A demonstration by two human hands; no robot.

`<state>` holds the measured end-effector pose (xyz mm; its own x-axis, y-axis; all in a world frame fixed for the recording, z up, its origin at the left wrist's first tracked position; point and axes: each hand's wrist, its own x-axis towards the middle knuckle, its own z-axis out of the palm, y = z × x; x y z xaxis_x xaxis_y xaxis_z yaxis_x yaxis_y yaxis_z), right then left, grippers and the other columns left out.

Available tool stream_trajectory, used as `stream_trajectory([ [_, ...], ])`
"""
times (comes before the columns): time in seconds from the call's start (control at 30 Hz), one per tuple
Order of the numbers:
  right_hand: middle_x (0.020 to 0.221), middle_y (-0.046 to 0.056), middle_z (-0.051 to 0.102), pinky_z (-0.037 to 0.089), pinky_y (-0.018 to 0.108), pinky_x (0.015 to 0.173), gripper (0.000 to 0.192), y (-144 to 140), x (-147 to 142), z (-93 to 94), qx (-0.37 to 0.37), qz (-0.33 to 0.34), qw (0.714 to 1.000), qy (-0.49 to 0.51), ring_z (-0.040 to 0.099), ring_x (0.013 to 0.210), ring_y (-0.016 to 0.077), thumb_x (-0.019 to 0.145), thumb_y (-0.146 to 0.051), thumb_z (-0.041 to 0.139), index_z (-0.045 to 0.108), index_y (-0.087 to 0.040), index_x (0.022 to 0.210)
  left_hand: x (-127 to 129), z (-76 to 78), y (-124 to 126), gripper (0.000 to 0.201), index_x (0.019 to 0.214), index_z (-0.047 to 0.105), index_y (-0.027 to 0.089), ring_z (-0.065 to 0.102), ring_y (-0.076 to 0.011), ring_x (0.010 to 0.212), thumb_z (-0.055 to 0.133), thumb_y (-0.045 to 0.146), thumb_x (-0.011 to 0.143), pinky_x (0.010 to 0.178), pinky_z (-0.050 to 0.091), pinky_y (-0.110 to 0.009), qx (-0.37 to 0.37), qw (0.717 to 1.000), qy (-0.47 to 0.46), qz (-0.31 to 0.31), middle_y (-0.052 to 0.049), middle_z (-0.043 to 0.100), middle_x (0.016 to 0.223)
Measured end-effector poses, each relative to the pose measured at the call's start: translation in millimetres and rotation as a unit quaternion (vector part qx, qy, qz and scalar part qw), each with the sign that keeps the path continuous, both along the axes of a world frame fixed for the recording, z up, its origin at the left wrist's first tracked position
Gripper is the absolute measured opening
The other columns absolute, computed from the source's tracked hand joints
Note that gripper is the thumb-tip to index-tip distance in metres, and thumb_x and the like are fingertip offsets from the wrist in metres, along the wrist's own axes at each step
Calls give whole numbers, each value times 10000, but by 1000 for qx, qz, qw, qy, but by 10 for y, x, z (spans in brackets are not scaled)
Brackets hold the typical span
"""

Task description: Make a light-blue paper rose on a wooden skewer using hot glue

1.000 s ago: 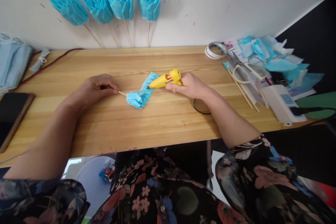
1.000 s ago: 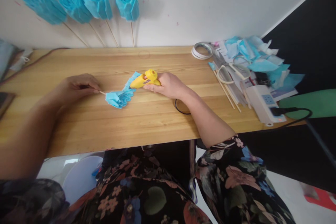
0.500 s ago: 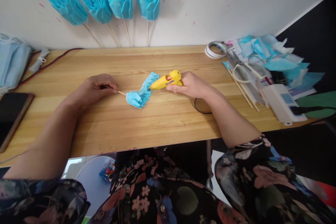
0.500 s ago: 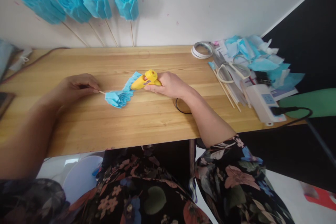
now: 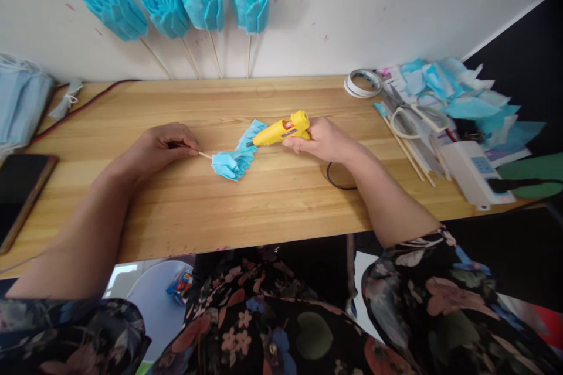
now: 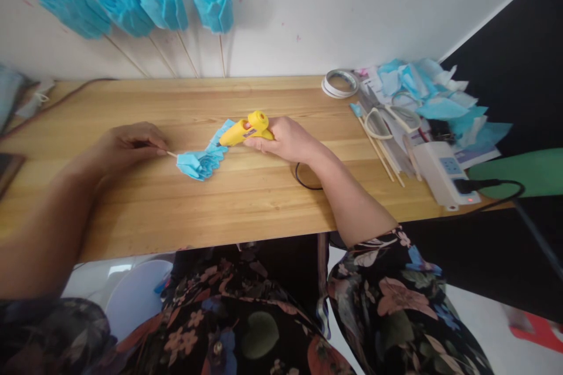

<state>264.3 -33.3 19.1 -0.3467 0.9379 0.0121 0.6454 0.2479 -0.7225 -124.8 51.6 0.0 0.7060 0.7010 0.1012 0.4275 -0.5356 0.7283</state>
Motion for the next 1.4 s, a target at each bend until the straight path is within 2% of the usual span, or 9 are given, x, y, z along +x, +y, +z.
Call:
stream_trajectory([
  [0.53,690,-20,625,343,309,677,394,21,-59,-60,15,-2,1000,-2,513,651,144,924,-586,686,711,-193,923,-8,-8,6,219,821,744,225,657,-197,833,729,417,926,774,511,-291,-2,1000,2,5,-43,717,862],
  [0.87,677,-27,611,328,305,660,391,1,-4,3,-5,10,1000,-12,485,636,130,916,-584,684,685,-195,877,13,7,-9,308,826,732,218,661,-207,842,715,507,929,793,528,-302,1,1000,21,15,-52,716,871],
  [1.0,701,-21,614,333,305,663,380,-5,-39,-1,-6,14,1000,-12,490,645,132,905,-571,689,682,-193,873,-4,34,2,385,812,736,202,638,-184,815,733,573,919,784,526,-289,-1,1000,25,6,-52,716,849],
  [1.17,716,-11,636,341,303,661,414,-12,-68,-29,-2,28,1000,6,516,656,139,897,-605,695,687,-191,881,-38,92,0,386,824,757,182,624,-158,787,762,549,941,747,512,-271,-5,1000,22,-22,-52,726,830],
  [1.4,669,-7,636,364,302,663,455,2,-23,-36,9,22,998,58,526,652,151,934,-643,652,684,-198,850,-25,112,-12,409,809,766,181,635,-158,777,779,573,928,737,516,-273,-6,1000,20,-17,-52,733,816],
])
